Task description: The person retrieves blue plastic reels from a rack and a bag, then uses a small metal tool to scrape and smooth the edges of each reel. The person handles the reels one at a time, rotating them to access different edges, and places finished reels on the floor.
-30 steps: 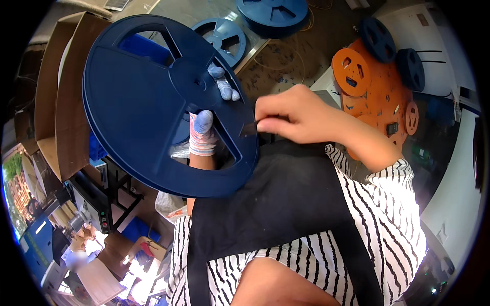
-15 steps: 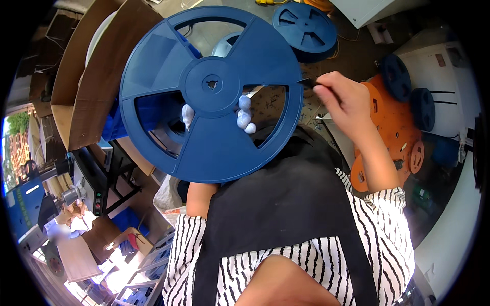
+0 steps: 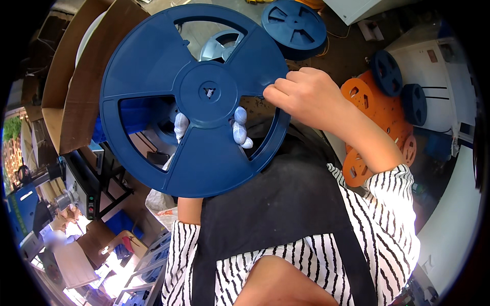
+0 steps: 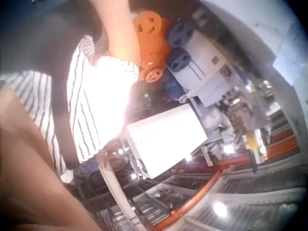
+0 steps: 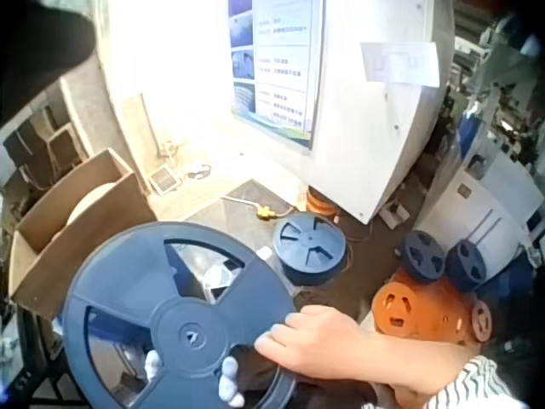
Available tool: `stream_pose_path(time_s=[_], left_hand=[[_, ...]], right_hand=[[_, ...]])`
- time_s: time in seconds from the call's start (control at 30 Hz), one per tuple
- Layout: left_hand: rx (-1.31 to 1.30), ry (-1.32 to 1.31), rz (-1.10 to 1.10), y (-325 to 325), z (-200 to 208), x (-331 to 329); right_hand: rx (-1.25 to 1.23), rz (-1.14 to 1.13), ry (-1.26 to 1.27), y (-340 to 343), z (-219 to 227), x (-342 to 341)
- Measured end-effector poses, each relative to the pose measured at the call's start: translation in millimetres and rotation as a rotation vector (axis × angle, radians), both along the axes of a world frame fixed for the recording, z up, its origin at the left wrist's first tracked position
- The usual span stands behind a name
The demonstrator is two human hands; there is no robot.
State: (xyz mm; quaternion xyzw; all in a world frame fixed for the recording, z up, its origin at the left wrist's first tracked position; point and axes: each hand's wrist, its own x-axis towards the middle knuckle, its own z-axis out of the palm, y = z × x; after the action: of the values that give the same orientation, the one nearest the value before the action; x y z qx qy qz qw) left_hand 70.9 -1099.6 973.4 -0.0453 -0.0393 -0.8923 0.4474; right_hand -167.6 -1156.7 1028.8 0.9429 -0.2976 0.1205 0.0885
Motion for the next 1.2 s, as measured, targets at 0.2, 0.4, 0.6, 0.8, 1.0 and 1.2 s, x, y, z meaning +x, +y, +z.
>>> stream_pose_path(time_s=[0.2,0.4,0.6,0.8,1.0,1.2], left_hand=[[-0.085,0.018,-0.048,-5,-1,10],[-0.076,0.052,-0.086,-15,-5,5],[-0.110,0.073,-0.067,-24,-7,14],[-0.540,-0.834,0.227,-67,-19,27],[-0.884,-1.544,0.692,-81,-45,19],[-0.982,-1.508,0.533,-79,-45,28]], right_hand=[[0.013,-0.001,0.012,2,4,-13],[-0.064,0.020,-0.046,-3,11,-3],[0.237,-0.088,-0.110,3,28,-12],[1.291,-0.384,-1.003,-19,26,11],[1.682,-0.274,-0.954,-29,24,35],[1.690,-0.299,-0.629,-25,39,34]])
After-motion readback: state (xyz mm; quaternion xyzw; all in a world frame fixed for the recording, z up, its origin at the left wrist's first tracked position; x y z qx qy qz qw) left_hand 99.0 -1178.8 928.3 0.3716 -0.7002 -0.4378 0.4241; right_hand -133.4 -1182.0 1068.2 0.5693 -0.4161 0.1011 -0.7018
